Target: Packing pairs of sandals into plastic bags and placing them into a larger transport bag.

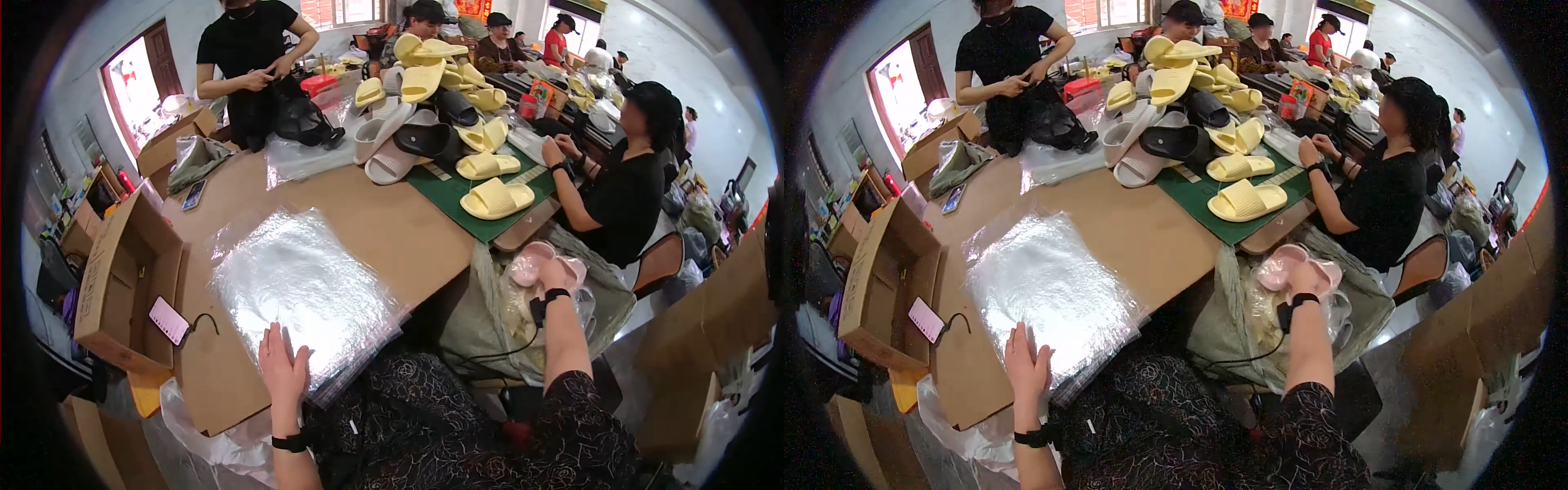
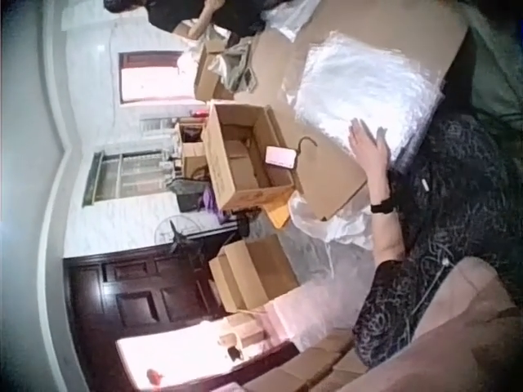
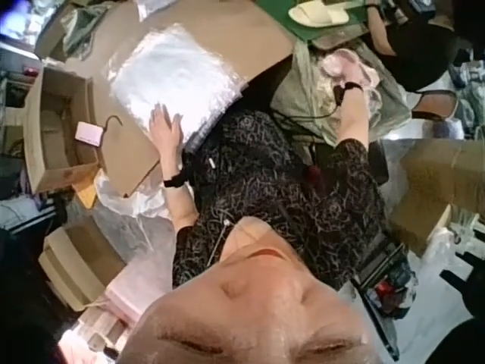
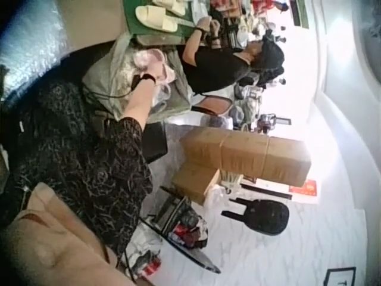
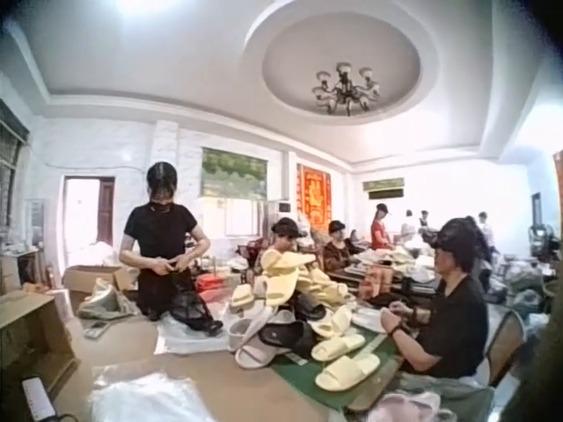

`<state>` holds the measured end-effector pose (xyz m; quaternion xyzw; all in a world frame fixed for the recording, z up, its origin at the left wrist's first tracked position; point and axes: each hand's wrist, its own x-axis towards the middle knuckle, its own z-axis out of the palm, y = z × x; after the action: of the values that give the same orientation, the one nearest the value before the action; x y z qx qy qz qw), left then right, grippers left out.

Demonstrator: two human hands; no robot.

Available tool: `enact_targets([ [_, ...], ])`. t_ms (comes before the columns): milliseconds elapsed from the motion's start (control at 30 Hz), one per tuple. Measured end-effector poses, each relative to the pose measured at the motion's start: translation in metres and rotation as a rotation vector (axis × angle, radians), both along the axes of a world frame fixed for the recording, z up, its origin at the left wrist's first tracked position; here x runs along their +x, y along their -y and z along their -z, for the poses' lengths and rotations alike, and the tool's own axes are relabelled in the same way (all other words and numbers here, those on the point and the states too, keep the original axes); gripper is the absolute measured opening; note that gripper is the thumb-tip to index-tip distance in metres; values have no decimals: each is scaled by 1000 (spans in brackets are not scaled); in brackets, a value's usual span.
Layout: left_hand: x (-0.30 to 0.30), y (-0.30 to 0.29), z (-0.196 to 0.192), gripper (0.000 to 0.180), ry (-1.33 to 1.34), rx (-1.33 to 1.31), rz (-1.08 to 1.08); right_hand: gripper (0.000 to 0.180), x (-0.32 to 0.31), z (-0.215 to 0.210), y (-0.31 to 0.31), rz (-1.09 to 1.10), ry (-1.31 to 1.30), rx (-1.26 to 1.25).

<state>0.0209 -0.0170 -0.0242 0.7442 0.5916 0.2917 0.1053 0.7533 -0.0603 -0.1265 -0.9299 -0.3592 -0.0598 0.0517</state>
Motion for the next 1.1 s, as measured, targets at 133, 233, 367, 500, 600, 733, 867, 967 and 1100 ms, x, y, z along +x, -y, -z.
enact_targets([
  [133,-18,14,-9,72,-21,28,-38,33,-57,-83,-39,95,-129,-215],
  [233,-18,14,-9,71,-29,38,-37,40,-90,-116,-80,77,264,250],
  [367,-17,15,-9,74,-12,21,-58,55,-123,-127,-140,-326,-41,429],
  [500,-16,12,-5,78,24,-3,-44,65,-130,-112,-174,-326,-192,410],
  [600,-23,16,0,78,-4,42,-42,59,-181,-118,-187,-390,-366,318],
  [733,-20,15,-3,76,-11,73,-47,43,-259,-118,-187,-776,-442,487],
  [867,-20,12,-1,75,-18,64,-40,43,-351,-141,-181,-967,-816,519],
  [967,-21,11,-1,75,-6,53,-43,42,-391,-155,-175,-937,-730,348],
  [1100,-21,13,0,76,-1,44,-51,43,-400,-137,-164,-1010,-701,339],
])
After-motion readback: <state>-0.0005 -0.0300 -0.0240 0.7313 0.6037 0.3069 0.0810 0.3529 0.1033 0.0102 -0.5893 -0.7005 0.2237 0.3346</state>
